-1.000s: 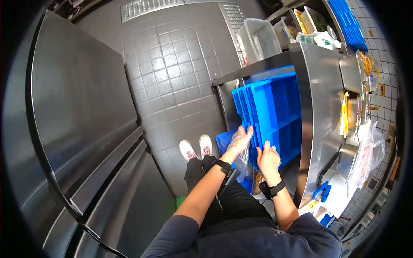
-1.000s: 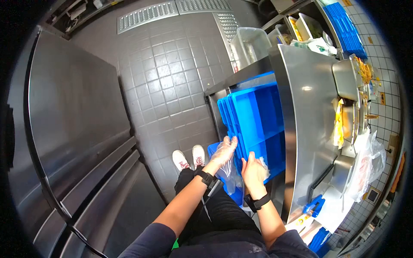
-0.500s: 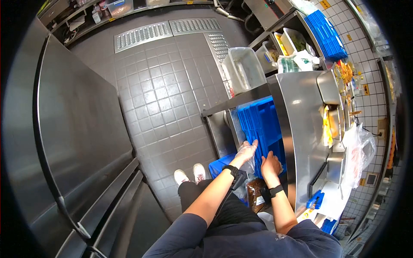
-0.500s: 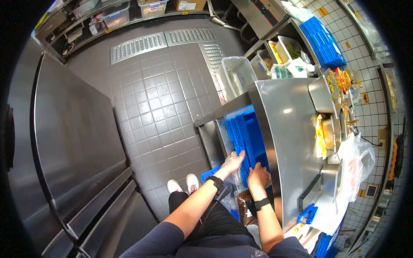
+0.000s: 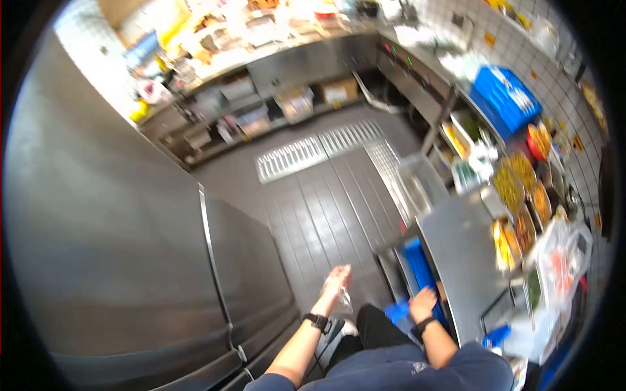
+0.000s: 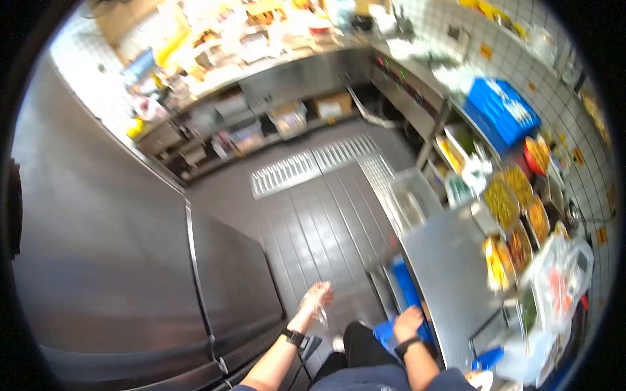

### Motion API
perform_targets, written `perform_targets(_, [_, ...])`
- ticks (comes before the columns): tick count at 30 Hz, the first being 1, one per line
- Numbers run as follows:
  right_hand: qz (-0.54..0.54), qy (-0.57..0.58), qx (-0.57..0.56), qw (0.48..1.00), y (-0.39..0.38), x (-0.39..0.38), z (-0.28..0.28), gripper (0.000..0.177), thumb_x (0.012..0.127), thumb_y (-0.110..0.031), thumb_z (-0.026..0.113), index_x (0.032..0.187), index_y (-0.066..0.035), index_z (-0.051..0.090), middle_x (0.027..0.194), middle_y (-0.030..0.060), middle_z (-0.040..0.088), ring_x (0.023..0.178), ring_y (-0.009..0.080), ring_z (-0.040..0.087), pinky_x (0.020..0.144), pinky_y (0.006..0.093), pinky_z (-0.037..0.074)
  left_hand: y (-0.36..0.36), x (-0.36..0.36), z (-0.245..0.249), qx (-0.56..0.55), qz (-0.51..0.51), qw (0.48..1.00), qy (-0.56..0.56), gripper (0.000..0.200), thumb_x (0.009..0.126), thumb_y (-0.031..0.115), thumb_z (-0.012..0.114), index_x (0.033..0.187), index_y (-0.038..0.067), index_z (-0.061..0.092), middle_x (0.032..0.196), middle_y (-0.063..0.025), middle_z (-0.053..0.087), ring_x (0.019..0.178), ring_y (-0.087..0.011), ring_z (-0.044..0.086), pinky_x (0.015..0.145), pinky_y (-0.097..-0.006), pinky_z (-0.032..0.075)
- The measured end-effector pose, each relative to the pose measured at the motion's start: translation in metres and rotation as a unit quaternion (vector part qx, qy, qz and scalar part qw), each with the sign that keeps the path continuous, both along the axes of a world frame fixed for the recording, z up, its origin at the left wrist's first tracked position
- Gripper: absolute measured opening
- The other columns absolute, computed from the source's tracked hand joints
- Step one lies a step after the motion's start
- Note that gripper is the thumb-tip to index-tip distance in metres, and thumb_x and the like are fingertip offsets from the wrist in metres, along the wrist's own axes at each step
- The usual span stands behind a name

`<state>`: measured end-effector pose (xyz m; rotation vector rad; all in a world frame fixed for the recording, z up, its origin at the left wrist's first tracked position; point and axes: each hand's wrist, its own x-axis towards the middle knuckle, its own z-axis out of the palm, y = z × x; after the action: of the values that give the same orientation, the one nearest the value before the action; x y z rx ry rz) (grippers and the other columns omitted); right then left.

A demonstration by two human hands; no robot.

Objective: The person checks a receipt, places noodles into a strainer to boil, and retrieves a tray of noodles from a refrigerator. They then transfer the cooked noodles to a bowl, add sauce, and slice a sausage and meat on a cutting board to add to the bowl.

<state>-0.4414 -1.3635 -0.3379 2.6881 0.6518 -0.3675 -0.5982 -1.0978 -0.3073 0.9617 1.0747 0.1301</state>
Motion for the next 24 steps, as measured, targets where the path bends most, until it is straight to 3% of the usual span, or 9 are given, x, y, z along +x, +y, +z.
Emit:
perform_targets(3, [0.006, 0.312, -0.01, 0.95, 0.114, -0.002, 0.074, 0.064, 0.079, -0.051, 0.061, 0.112, 0.003, 0.06, 0.114, 0.0221, 0.06, 0.106, 0.0321, 0.058, 0.09, 0.0393, 0.045, 0.058, 0.028, 0.046, -0.004, 0.068, 0.997, -0.022, 0.039, 0.086, 0.042, 0.061, 0.102, 0.007, 0.052, 0.089, -0.0048, 0.058, 0.08, -0.0168, 0.058, 0.069, -0.0323, 0.05])
perform_targets(5, [0.074, 0.388, 0.062, 0.917, 0.177, 0.003, 0.079, 0.057, 0.081, -0.052, 0.058, 0.104, 0.0, 0.065, 0.108, 0.0214, 0.063, 0.104, 0.031, 0.06, 0.09, 0.0392, 0.046, 0.097, 0.055, 0.073, 0.01, 0.09, 0.995, -0.052, 0.042, 0.086, 0.043, 0.062, 0.104, 0.006, 0.052, 0.092, -0.0062, 0.057, 0.085, -0.0178, 0.058, 0.07, -0.0332, 0.051])
perform_targets(7, [0.082, 0.494, 0.23, 0.835, 0.238, 0.016, 0.148, 0.049, 0.08, -0.045, 0.062, 0.104, -0.003, 0.065, 0.103, 0.0193, 0.065, 0.098, 0.0303, 0.063, 0.085, 0.0379, 0.048, 0.136, 0.086, 0.094, -0.015, 0.1, 0.989, -0.111, 0.043, 0.085, 0.042, 0.063, 0.107, 0.007, 0.049, 0.099, -0.0069, 0.054, 0.089, -0.0197, 0.058, 0.07, -0.0345, 0.051])
perform_targets(10, [0.211, 0.448, 0.328, 0.805, 0.307, 0.041, 0.134, 0.041, 0.075, -0.034, 0.073, 0.098, -0.001, 0.064, 0.09, 0.0151, 0.068, 0.085, 0.0254, 0.066, 0.077, 0.0343, 0.051, 0.199, 0.124, 0.123, -0.001, 0.167, 0.976, -0.142, 0.056, 0.083, 0.044, 0.065, 0.117, 0.008, 0.041, 0.104, -0.0069, 0.051, 0.092, -0.0213, 0.056, 0.07, -0.0361, 0.052])
perform_targets(12, [0.198, 0.479, 0.38, 0.766, 0.344, 0.057, 0.173, 0.044, 0.073, -0.036, 0.075, 0.097, -0.001, 0.063, 0.087, 0.0139, 0.067, 0.081, 0.0227, 0.066, 0.074, 0.0331, 0.051, 0.227, 0.14, 0.154, 0.032, 0.253, 0.96, -0.118, 0.081, 0.08, 0.047, 0.067, 0.138, 0.01, 0.022, 0.123, -0.0122, 0.043, 0.105, -0.0233, 0.05, 0.072, -0.0392, 0.051])
perform_targets(15, [0.194, 0.498, 0.471, 0.702, 0.4, 0.082, 0.209, 0.054, 0.068, -0.042, 0.08, 0.096, -0.001, 0.06, 0.078, 0.0105, 0.064, 0.071, 0.0164, 0.062, 0.064, 0.0305, 0.05, 0.274, 0.165, 0.184, 0.112, 0.299, 0.944, -0.086, 0.09, 0.082, 0.047, 0.065, 0.144, 0.01, 0.011, 0.138, -0.0169, 0.031, 0.118, -0.0271, 0.042, 0.083, -0.0435, 0.046])
perform_targets(19, [0.245, 0.418, 0.493, 0.723, 0.473, 0.111, 0.24, 0.05, 0.069, -0.042, 0.078, 0.091, 0.0, 0.059, 0.075, 0.0127, 0.063, 0.066, 0.0224, 0.062, 0.059, 0.0337, 0.049, 0.34, 0.199, 0.183, 0.173, 0.323, 0.925, -0.096, 0.089, 0.082, 0.056, 0.06, 0.144, 0.019, 0.009, 0.151, -0.0082, 0.013, 0.132, -0.0272, 0.026, 0.092, -0.0539, 0.038])
perform_targets(21, [0.273, 0.336, 0.563, 0.704, 0.517, 0.126, 0.233, 0.039, 0.074, -0.035, 0.075, 0.086, -0.001, 0.058, 0.071, 0.0156, 0.061, 0.062, 0.0292, 0.062, 0.056, 0.0362, 0.048, 0.376, 0.217, 0.187, 0.252, 0.337, 0.905, -0.062, 0.09, 0.085, 0.053, 0.057, 0.144, 0.005, 0.01, 0.148, -0.0224, 0.017, 0.135, -0.0324, 0.023, 0.106, -0.0415, 0.025])
perform_targets(24, [0.286, 0.3, 0.585, 0.698, 0.591, 0.152, 0.23, 0.018, 0.076, -0.02, 0.062, 0.076, -0.003, 0.056, 0.067, 0.0188, 0.059, 0.062, 0.0364, 0.06, 0.054, 0.0406, 0.047, 0.444, 0.237, 0.188, 0.281, 0.349, 0.893, -0.034, 0.093, 0.087, 0.059, 0.048, 0.145, 0.002, 0.004, 0.15, -0.021, 0.012, 0.139, -0.0304, 0.014, 0.112, -0.0395, 0.014])
